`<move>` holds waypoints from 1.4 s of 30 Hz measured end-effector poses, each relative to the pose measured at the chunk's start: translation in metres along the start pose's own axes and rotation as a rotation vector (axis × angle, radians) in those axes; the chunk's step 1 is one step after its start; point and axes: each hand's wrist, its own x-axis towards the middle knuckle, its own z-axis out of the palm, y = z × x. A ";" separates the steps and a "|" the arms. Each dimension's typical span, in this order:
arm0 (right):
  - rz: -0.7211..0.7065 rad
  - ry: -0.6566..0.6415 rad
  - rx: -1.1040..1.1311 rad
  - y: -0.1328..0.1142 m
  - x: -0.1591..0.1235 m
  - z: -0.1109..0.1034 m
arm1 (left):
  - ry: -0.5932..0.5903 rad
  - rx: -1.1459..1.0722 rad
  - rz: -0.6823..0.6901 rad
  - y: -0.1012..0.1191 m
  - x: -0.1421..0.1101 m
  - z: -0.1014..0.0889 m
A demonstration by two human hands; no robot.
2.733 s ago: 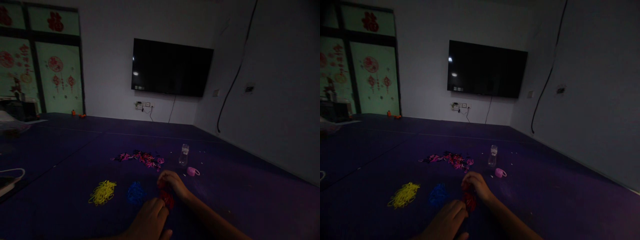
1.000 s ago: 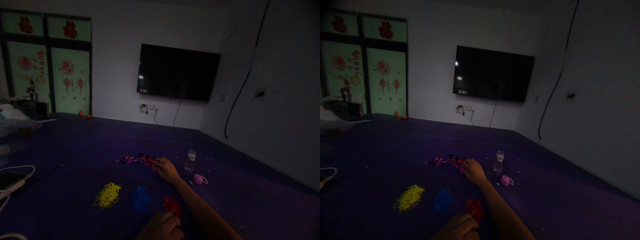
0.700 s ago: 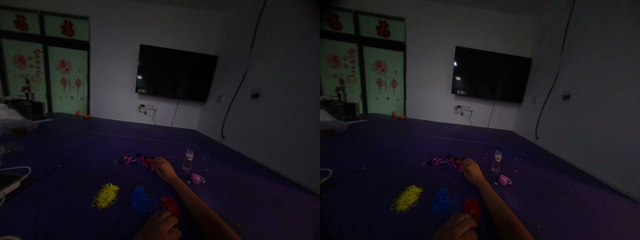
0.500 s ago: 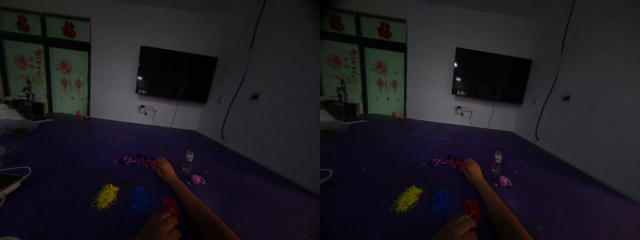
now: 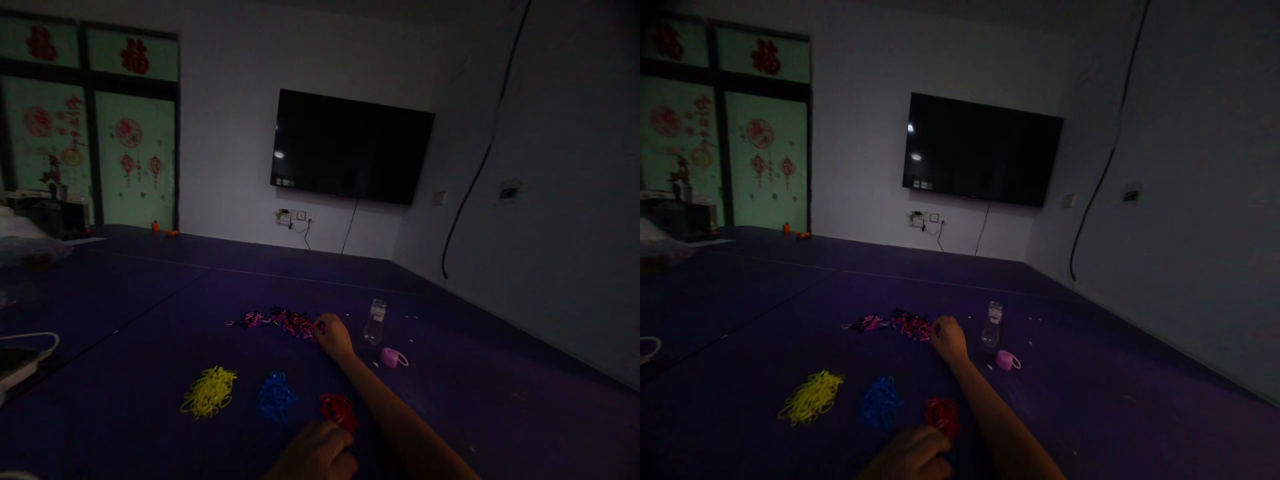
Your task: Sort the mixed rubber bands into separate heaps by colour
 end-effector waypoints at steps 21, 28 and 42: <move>0.165 0.201 0.341 0.022 0.005 0.013 | -0.003 0.045 0.050 0.004 0.000 -0.010; 0.082 0.044 0.367 0.015 0.006 0.006 | 0.043 0.073 0.048 0.003 0.000 -0.006; 0.192 0.011 0.325 0.015 0.001 0.006 | 0.022 0.062 0.051 0.003 -0.001 -0.009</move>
